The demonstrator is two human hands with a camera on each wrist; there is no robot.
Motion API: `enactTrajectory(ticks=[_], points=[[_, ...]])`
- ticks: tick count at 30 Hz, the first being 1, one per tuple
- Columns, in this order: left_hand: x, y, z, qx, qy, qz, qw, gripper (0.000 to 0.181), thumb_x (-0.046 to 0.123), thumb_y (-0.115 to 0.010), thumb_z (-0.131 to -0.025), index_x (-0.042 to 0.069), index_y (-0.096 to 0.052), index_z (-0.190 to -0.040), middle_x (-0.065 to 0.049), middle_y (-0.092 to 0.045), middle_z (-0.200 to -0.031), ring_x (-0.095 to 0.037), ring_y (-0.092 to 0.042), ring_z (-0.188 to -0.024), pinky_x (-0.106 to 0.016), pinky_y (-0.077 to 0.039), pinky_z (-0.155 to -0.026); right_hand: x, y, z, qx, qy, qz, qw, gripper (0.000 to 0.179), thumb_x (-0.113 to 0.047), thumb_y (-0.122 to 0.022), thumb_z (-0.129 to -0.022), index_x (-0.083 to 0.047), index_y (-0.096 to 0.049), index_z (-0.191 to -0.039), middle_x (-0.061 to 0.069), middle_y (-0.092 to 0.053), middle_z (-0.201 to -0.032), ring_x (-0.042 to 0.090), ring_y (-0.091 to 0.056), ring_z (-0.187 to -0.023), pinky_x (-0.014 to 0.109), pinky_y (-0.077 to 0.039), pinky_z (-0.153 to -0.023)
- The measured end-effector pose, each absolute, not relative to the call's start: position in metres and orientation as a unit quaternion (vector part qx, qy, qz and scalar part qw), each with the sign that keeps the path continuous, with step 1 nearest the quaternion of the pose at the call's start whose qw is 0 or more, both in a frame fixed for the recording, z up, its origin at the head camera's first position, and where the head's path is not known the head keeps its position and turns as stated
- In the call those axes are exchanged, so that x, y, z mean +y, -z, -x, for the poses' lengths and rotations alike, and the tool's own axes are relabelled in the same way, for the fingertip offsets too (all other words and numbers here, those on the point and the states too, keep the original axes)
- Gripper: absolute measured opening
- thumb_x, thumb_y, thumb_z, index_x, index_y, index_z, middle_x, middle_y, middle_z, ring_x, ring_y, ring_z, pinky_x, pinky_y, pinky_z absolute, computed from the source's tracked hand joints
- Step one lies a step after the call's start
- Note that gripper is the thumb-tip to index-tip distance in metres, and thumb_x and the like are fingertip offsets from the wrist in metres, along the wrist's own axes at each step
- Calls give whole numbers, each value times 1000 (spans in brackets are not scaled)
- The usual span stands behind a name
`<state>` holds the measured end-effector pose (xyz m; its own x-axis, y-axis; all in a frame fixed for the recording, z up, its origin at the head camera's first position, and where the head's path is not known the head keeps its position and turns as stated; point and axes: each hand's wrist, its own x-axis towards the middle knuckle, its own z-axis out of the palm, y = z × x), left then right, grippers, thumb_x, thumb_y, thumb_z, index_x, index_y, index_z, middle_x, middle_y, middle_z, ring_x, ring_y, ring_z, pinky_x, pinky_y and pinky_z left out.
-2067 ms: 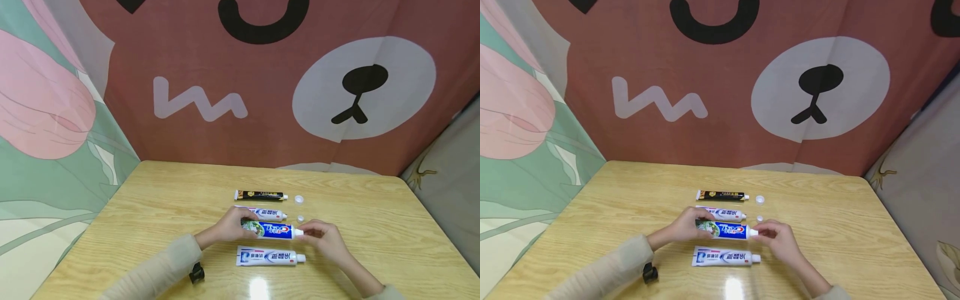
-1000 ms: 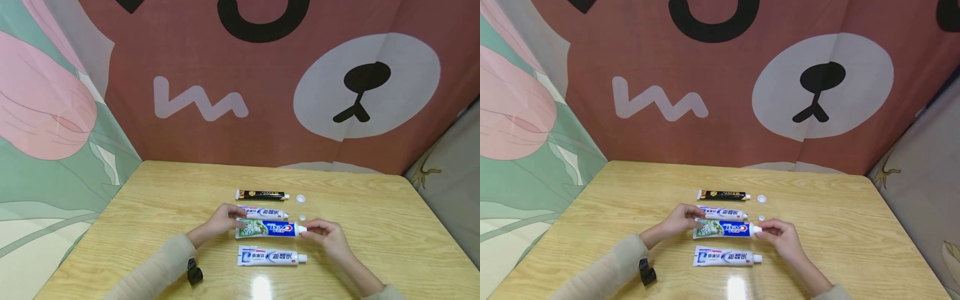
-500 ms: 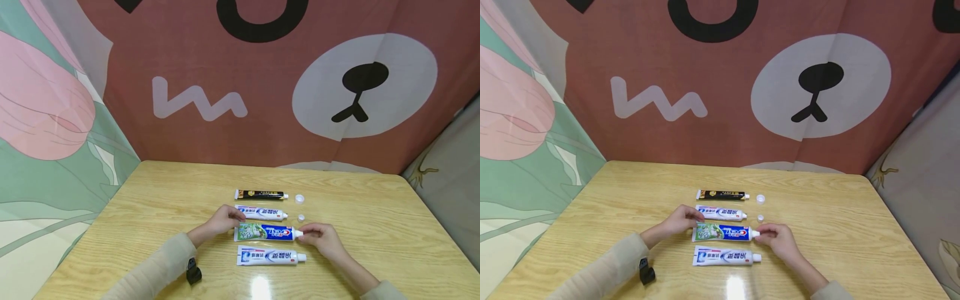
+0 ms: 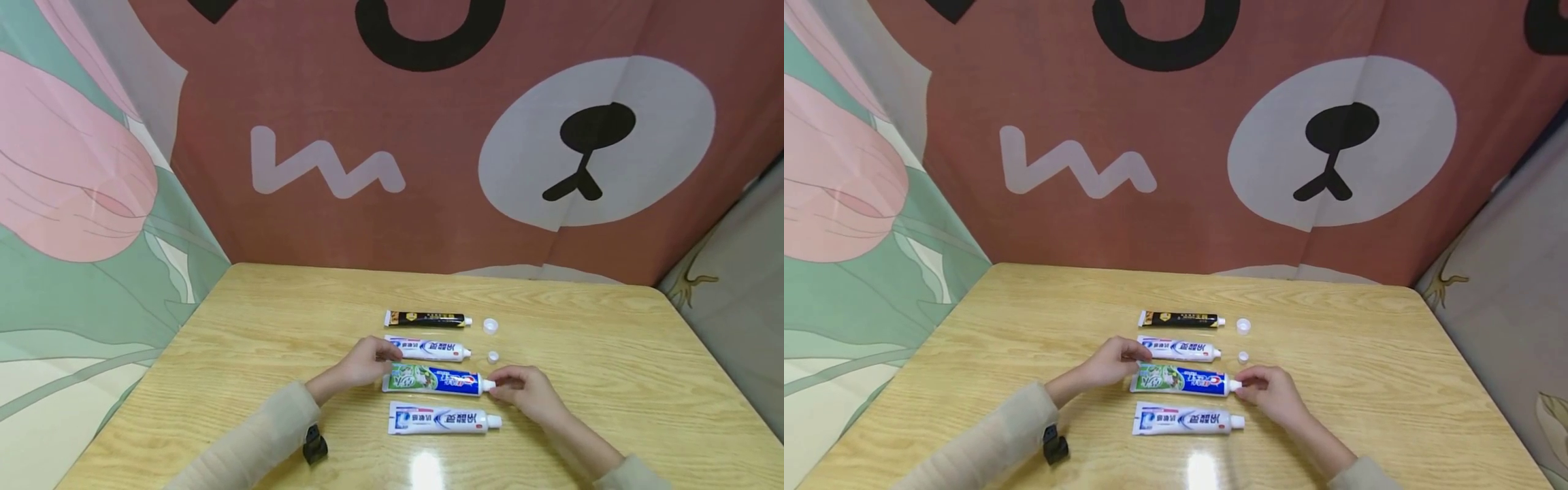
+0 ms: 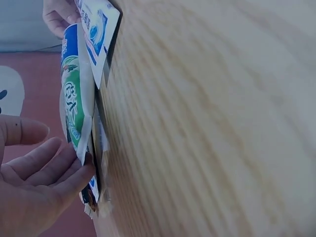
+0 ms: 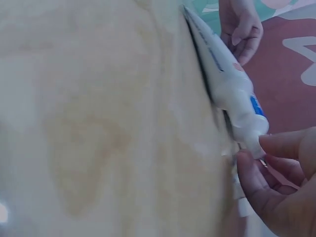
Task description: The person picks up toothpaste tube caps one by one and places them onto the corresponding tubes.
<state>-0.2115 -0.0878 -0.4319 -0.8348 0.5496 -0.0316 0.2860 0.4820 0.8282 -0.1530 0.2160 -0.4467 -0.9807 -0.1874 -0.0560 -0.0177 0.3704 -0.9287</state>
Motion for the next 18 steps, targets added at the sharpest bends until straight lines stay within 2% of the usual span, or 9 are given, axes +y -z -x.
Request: enactTrajectory(ticks=[4,8,13,18], points=[[-89,430,210,844,-441,-264,153,27,-3,-55,-81,-7,-60,-107,-15,-64,-101,-24,-59,-94,-29,-48,-81,223,441,158,824,552,96,85,27,1,-67,-77,14,-59,-99,22,-63,-90,20,-63,-71,29,-53,-61],[-89,427,211,842,-438,-278,149,26,0,-56,-84,-8,-59,-108,-16,-63,-101,-24,-59,-94,-28,-48,-80,229,435,164,836,535,99,67,27,-2,-68,-78,11,-61,-101,22,-64,-92,18,-62,-71,29,-52,-59],[-90,427,215,839,-450,-284,113,22,1,-58,-86,-7,-60,-106,-14,-63,-97,-21,-59,-89,-27,-48,-77,235,431,172,849,521,83,40,28,-3,-68,-78,9,-61,-102,19,-64,-92,17,-61,-72,29,-51,-59],[-93,427,225,832,-470,-286,77,22,-1,-62,-82,-8,-62,-103,-14,-63,-91,-19,-58,-81,-26,-49,-71,238,430,179,864,498,70,20,31,-5,-72,-75,8,-62,-102,14,-63,-88,16,-58,-73,25,-50,-60]])
